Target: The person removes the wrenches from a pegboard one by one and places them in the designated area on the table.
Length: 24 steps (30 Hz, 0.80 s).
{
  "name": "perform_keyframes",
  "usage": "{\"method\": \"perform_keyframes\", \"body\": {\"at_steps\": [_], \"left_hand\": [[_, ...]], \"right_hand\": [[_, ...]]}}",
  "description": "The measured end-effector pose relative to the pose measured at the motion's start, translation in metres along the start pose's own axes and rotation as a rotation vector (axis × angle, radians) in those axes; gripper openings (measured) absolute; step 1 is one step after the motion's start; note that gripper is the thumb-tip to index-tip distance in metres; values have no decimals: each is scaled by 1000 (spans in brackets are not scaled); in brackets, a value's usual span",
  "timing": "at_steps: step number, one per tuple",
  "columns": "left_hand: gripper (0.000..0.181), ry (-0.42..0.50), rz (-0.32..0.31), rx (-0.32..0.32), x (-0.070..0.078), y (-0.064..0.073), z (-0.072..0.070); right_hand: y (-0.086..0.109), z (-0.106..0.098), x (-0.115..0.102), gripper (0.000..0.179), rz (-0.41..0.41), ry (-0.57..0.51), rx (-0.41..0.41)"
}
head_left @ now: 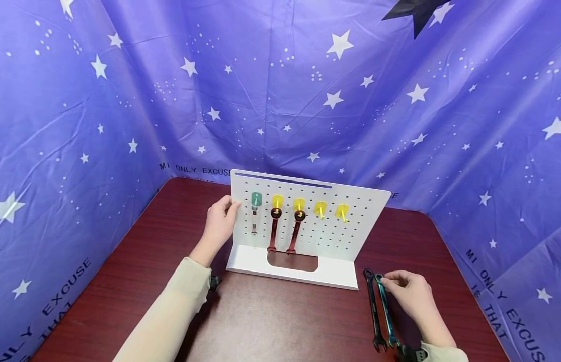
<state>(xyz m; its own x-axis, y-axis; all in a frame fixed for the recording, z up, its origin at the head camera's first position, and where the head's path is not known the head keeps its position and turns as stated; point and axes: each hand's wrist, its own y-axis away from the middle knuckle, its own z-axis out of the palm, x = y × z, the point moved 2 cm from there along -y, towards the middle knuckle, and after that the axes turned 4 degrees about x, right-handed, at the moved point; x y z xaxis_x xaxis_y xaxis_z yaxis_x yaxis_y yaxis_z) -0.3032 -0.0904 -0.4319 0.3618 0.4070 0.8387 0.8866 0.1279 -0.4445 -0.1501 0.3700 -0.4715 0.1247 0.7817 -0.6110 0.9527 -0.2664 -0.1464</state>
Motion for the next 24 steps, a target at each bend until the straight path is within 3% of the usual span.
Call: {"method": "perform_keyframes", "body": {"at_steps": [6, 13, 19, 24], "left_hand": [[15, 5, 0, 2, 0, 1, -1], [15, 7, 9, 1, 0, 0, 0], [15, 13, -3, -1, 0, 0, 0], [15, 9, 1, -4, 1, 1, -1]], "right_hand": [[-3, 6, -15, 20, -94, -118, 56], [-4, 16, -27, 21, -167, -303, 29], [-6, 20, -34, 24, -184, -358, -16], [-6, 20, -39, 27, -150, -357, -44]]}}
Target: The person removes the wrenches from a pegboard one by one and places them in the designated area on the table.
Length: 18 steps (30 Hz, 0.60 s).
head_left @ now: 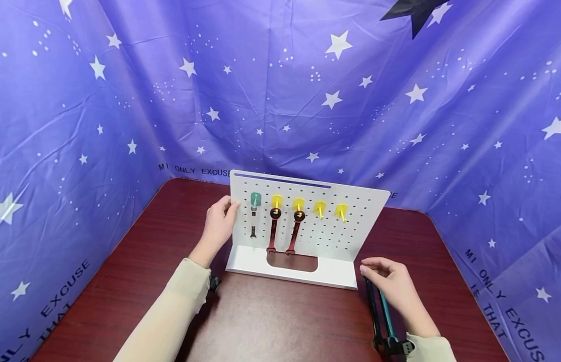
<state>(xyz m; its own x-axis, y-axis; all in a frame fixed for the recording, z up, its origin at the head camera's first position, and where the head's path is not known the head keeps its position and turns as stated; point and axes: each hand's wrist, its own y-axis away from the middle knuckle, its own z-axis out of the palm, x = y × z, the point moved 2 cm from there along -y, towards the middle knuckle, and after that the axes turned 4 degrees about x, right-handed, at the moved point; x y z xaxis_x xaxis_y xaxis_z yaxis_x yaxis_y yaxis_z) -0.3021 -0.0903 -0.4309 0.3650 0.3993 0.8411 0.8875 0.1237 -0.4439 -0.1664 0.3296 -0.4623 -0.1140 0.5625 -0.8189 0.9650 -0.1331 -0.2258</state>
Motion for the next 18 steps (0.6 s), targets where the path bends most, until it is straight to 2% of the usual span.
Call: {"method": "perform_keyframes", "body": {"at_steps": [3, 11, 18], "left_hand": [[15, -1, 4, 0, 0, 0, 0], [16, 0, 1, -2, 1, 0, 1], [15, 2, 11, 7, 1, 1, 0]], "right_hand": [[-1, 3, -1, 28, 16, -8, -11], [-4, 11, -4, 21, -43, -8, -22], [-7, 13, -10, 25, -34, -31, -19]]}}
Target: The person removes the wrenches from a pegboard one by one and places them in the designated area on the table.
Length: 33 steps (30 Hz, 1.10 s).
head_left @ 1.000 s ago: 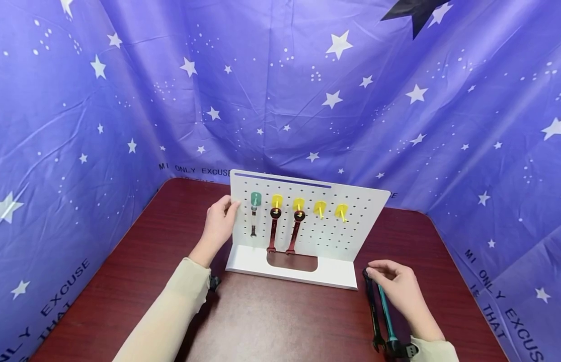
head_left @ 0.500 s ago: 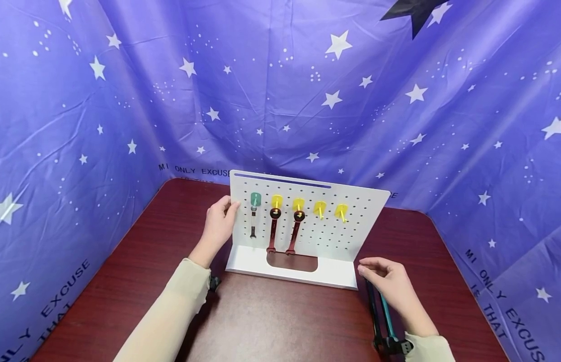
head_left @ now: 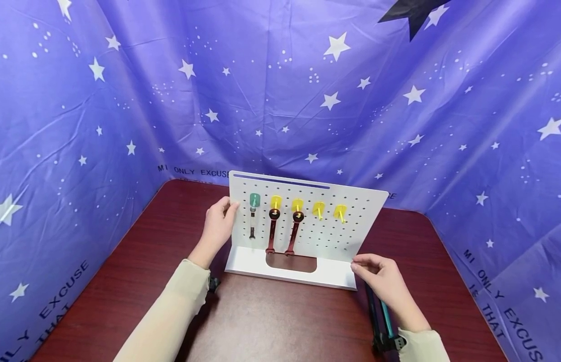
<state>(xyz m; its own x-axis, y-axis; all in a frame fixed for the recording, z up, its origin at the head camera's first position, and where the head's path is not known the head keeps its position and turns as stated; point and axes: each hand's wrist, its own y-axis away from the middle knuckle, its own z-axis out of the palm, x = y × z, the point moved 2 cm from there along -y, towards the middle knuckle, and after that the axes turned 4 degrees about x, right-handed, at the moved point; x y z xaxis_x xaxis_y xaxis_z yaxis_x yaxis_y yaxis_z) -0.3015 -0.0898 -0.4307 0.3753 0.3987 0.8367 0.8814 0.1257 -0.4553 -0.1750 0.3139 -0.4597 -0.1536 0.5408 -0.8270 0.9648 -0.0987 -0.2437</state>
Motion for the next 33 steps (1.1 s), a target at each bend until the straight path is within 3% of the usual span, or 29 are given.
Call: {"method": "perform_keyframes", "body": {"at_steps": [8, 16, 33], "left_hand": [[16, 5, -16, -15, -3, -1, 1], [16, -4, -8, -3, -3, -1, 0], [17, -8, -10, -6, -3, 0, 0]], "right_hand": [[-1, 7, -6, 21, -41, -29, -27], [-5, 19, -7, 22, -29, -59, -61], [-13, 34, -12, 21, -56, -57, -66]]}}
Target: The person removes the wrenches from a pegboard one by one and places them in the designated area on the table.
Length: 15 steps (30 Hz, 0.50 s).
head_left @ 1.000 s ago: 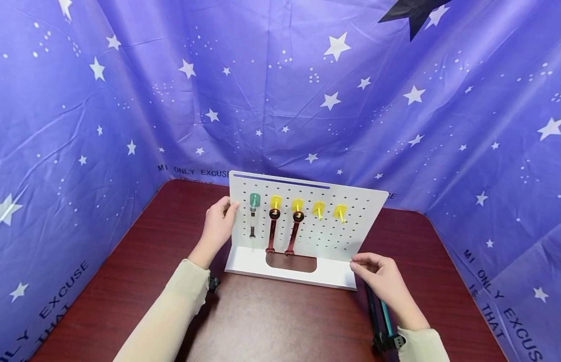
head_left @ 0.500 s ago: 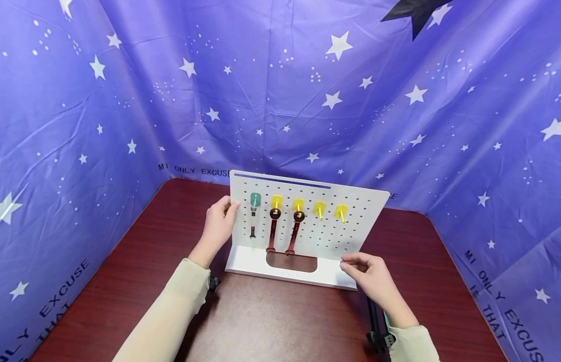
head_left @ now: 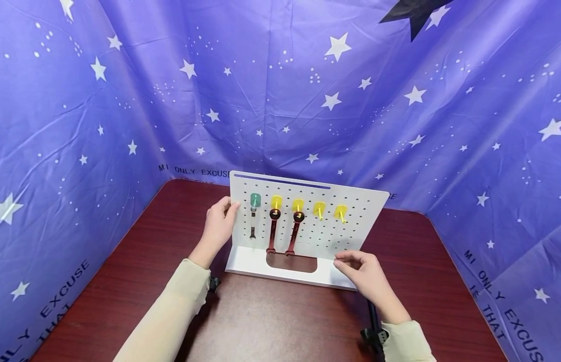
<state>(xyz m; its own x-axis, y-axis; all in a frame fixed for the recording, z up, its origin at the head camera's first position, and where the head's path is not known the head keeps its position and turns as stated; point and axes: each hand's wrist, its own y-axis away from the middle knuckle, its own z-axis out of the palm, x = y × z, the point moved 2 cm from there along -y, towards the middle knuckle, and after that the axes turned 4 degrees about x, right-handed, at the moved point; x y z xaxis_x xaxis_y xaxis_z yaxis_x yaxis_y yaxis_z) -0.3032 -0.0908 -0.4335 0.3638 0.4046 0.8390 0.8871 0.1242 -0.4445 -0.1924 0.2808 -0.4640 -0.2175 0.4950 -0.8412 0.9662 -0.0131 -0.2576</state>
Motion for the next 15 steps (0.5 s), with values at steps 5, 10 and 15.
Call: {"method": "perform_keyframes", "body": {"at_steps": [5, 10, 15], "left_hand": [[17, 10, -4, -4, -1, 0, 0], [16, 16, 3, 0, -2, 0, 0], [16, 9, 15, 7, -2, 0, 1]], "right_hand": [[-1, 4, -1, 21, -8, -16, 3], [-1, 8, -6, 21, -7, -37, 7], [-2, 12, -10, 20, -22, -43, 20]]}}
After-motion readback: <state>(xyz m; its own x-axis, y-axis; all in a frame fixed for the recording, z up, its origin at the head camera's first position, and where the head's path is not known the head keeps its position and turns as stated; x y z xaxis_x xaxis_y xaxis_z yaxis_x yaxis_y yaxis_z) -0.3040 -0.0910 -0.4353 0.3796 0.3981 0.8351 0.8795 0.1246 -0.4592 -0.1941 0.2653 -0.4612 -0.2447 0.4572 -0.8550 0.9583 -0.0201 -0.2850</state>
